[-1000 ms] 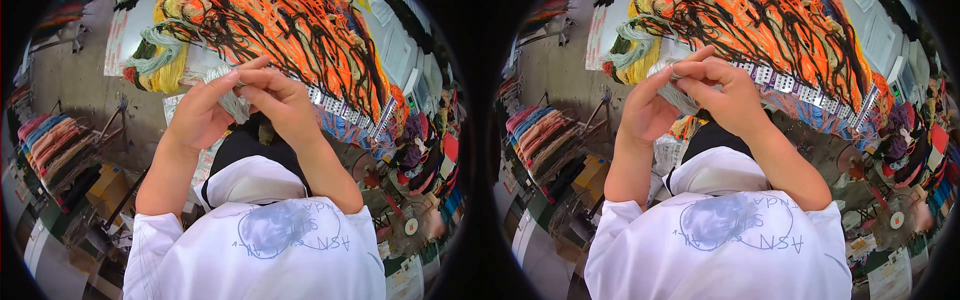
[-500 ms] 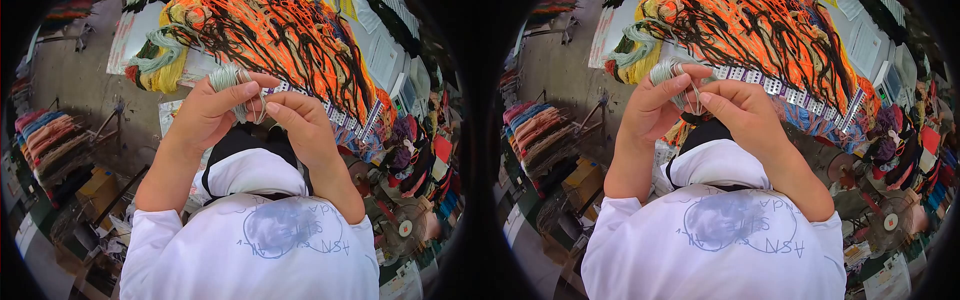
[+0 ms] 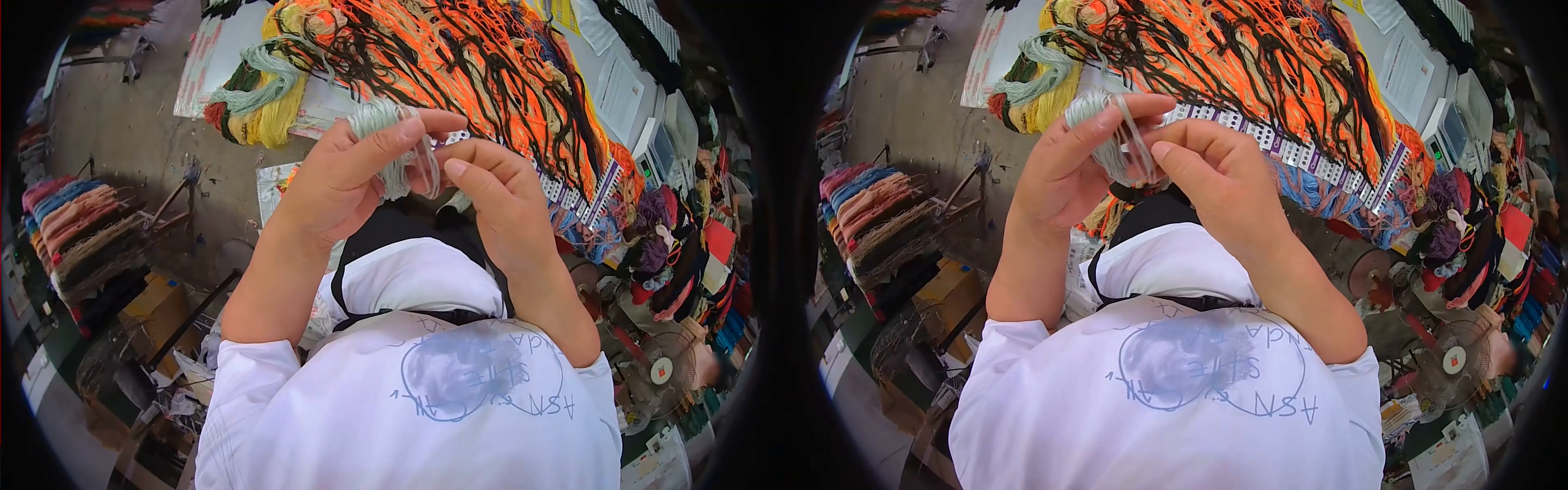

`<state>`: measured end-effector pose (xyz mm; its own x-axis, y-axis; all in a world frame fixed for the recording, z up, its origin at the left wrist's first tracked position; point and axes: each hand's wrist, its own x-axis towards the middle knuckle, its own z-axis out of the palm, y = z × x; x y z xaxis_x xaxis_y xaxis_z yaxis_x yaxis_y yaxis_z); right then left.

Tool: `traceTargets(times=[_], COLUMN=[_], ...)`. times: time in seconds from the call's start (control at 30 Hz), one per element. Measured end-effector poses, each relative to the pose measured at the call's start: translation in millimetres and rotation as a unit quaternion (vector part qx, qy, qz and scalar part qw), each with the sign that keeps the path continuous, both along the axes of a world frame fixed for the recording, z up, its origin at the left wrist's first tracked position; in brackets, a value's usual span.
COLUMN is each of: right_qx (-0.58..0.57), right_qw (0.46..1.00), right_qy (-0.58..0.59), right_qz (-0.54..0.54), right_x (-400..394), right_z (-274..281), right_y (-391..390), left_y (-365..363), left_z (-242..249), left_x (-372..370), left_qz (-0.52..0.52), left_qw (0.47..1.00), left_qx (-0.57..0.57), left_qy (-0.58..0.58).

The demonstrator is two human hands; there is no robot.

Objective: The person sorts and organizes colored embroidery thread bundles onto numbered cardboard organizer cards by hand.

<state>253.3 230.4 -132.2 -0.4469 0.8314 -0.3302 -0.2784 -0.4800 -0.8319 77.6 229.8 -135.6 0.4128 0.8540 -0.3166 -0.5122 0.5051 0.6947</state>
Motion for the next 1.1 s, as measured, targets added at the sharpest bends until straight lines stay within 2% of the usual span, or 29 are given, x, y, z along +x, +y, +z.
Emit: traceTargets(times=[0.07,0.13,0.2,0.27,0.33,0.4,0.43,0.5,0.73,0.8,0.97,1.03,1.1], right_qx=[0.016,0.032,0.126,0.098,0.071,0.041,0.041,0.116,0.121,0.118,0.094,0.087,0.221], right_qw=[0.999,0.997,0.974,0.978,0.981,0.992,0.992,0.959,0.968,0.959,0.958,0.96,0.955], right_qy=[-0.028,-0.059,-0.19,-0.186,-0.18,-0.107,-0.107,-0.255,-0.211,-0.251,-0.265,-0.26,-0.196], right_qz=[-0.018,-0.039,0.001,-0.002,-0.001,-0.048,-0.045,0.046,0.061,0.061,0.062,0.062,-0.003], right_x=[-7.4,-10.8,-11.6,-14.6,-19.0,-23.4,-21.4,-13.8,-13.7,-17.0,-19.9,-19.6,-19.4], right_z=[8.3,10.3,4.6,5.9,7.1,7.7,7.5,6.9,4.5,11.9,16.4,10.4,-2.8], right_y=[-0.9,-2.2,-3.6,-4.5,-5.6,-6.7,-7.1,-7.6,-7.5,-9.3,-9.4,-9.3,-11.2], left_y=[-1.3,-2.3,-3.9,-5.6,-7.8,-8.8,-9.7,-10.4,-12.0,-12.2,-11.2,-9.6,-9.0], left_z=[5.6,9.2,12.4,13.4,13.1,13.1,12.8,14.4,13.3,13.3,11.2,6.0,5.2], left_x=[0.9,2.0,2.2,2.6,2.2,-2.0,-3.8,-3.9,-6.2,-6.6,-7.7,-13.5,-13.4], left_qz=[0.004,0.011,-0.008,-0.025,0.004,0.0,-0.008,-0.008,0.008,0.011,0.005,-0.058,-0.031], left_qw=[1.0,0.999,0.999,0.999,0.99,0.986,0.983,0.982,0.976,0.976,0.977,0.983,0.987], left_qx=[-0.002,-0.021,-0.008,0.003,-0.059,-0.072,-0.087,-0.084,-0.1,-0.104,-0.09,-0.047,-0.043], left_qy=[0.019,-0.032,-0.037,-0.041,-0.132,-0.148,-0.164,-0.166,-0.193,-0.19,-0.191,-0.169,-0.15])
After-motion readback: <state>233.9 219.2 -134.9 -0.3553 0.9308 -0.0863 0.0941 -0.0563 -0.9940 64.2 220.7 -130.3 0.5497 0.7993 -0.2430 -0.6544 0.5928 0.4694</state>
